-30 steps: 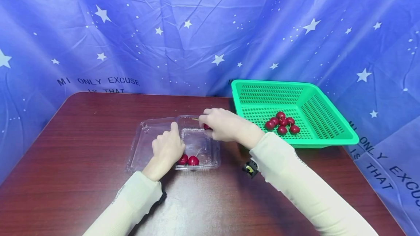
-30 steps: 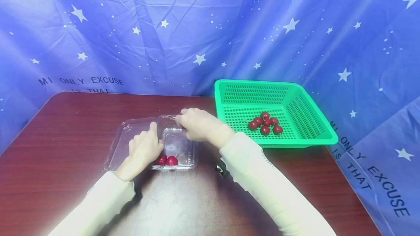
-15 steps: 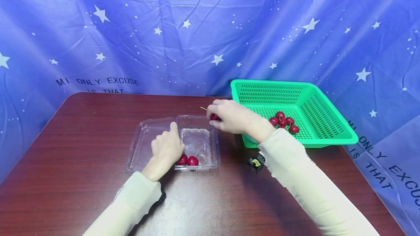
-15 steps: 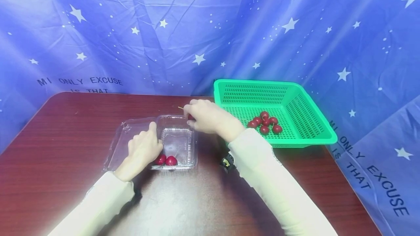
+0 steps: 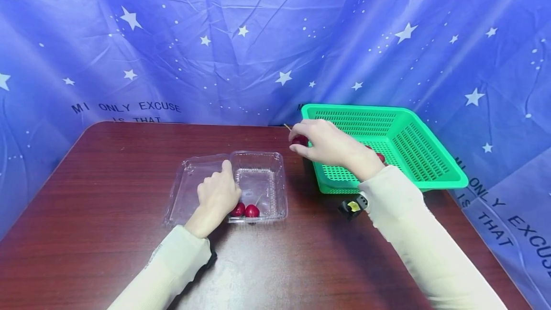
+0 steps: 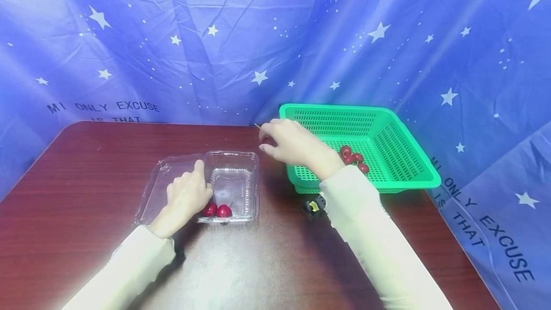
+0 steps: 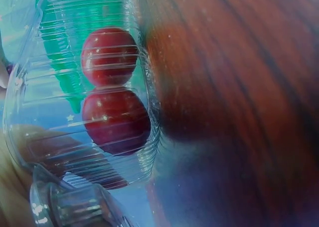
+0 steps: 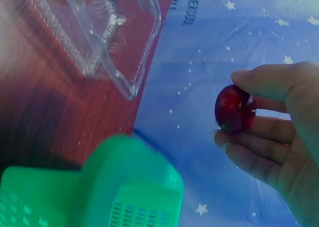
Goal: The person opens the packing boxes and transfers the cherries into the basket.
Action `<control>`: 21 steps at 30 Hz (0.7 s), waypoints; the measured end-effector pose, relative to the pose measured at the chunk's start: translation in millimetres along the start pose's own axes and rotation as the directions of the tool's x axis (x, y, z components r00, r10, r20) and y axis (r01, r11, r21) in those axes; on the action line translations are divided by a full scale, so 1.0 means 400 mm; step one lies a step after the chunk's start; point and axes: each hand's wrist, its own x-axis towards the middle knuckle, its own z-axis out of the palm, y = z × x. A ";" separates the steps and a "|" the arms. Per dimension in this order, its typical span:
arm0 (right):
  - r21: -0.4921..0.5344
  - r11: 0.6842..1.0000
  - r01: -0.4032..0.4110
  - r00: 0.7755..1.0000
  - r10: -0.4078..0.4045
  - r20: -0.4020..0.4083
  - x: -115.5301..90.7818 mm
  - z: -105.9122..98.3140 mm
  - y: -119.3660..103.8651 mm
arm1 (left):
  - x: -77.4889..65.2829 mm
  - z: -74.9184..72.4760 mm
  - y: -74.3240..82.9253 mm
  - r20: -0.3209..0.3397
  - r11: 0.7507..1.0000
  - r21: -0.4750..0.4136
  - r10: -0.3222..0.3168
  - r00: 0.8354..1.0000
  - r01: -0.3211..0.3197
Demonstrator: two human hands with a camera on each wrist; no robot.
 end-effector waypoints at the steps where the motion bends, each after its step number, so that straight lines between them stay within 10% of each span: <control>1: 0.008 1.000 -0.014 1.000 0.014 -0.002 -0.003 -0.003 0.005 | 0.001 0.000 -0.001 0.001 1.000 -0.001 0.001 1.000 -0.001; 21: 0.045 0.975 -0.217 0.972 0.220 -0.084 -0.033 -0.044 0.112 | 0.000 0.004 -0.004 -0.004 1.000 -0.008 0.010 1.000 -0.010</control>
